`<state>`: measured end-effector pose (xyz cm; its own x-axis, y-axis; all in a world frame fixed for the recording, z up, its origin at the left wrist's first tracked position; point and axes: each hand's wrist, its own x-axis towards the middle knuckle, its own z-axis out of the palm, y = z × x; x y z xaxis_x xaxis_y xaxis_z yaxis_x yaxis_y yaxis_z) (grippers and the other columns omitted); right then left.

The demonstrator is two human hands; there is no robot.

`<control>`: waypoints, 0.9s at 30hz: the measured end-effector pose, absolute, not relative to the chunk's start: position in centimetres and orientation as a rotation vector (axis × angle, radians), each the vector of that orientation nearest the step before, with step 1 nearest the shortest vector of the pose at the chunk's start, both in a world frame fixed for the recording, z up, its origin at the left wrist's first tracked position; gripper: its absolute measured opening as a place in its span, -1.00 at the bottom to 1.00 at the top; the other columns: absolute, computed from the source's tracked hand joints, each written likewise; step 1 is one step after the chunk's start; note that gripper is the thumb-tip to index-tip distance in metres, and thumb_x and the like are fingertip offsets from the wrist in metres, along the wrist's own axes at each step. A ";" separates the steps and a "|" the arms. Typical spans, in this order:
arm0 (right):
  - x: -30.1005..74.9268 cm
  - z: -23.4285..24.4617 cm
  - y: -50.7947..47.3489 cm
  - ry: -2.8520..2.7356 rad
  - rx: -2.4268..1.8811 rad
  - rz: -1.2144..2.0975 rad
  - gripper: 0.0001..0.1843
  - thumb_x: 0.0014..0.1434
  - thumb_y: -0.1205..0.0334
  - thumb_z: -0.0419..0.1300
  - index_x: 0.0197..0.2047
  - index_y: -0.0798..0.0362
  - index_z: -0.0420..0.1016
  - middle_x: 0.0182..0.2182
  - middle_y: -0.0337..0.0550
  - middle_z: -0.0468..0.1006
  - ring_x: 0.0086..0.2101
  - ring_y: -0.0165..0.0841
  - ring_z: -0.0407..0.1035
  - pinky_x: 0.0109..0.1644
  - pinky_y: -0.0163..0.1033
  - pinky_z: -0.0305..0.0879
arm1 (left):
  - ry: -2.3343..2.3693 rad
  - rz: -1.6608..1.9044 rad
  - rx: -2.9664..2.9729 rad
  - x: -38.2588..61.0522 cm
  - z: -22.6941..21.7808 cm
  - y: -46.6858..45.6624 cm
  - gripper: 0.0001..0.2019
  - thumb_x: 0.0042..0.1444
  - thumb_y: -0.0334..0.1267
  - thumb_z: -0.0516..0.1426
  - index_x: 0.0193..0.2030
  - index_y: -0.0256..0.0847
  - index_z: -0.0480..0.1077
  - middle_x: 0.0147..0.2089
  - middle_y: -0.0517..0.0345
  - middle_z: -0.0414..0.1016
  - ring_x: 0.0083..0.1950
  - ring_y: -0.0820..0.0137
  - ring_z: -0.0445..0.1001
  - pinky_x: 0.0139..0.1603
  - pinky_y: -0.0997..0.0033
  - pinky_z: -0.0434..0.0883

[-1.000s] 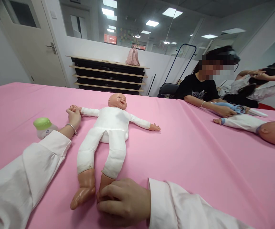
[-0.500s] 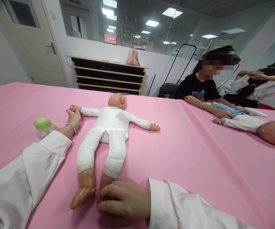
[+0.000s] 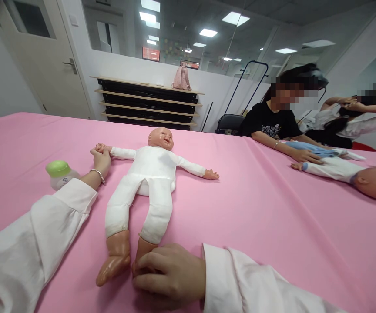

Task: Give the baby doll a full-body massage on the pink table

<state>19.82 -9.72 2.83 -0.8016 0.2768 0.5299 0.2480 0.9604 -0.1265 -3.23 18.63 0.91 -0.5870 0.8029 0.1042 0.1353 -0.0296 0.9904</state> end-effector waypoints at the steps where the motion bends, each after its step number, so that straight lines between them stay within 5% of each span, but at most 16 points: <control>1: 19.8 2.8 -9.7 -2.548 -0.372 0.066 -0.75 0.17 0.16 0.12 -0.14 0.13 0.37 -0.27 -0.11 0.45 -0.37 -0.47 0.32 -0.36 -0.35 0.25 | 1.735 1.649 0.985 -3.2 1.0 18.6 -0.73 0.14 -0.33 0.03 -0.02 -0.17 0.09 -0.04 -0.08 0.40 0.05 0.21 0.42 0.16 0.08 0.30; 27: 20.1 2.5 -9.9 -2.608 -0.412 0.022 -0.73 0.14 0.11 0.18 -0.14 0.10 0.36 -0.27 -0.13 0.45 -0.36 -0.48 0.33 -0.34 -0.38 0.27 | 1.740 1.630 0.981 -3.1 1.5 18.1 -0.73 0.16 -0.34 0.02 -0.01 -0.17 0.09 0.01 -0.10 0.38 0.09 0.20 0.40 0.17 0.08 0.28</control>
<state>20.08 -9.91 2.52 -0.8312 0.2932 0.4724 0.2852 0.9542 -0.0904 -3.12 18.13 1.49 -0.5782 0.8116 0.0839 0.1365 -0.0052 0.9906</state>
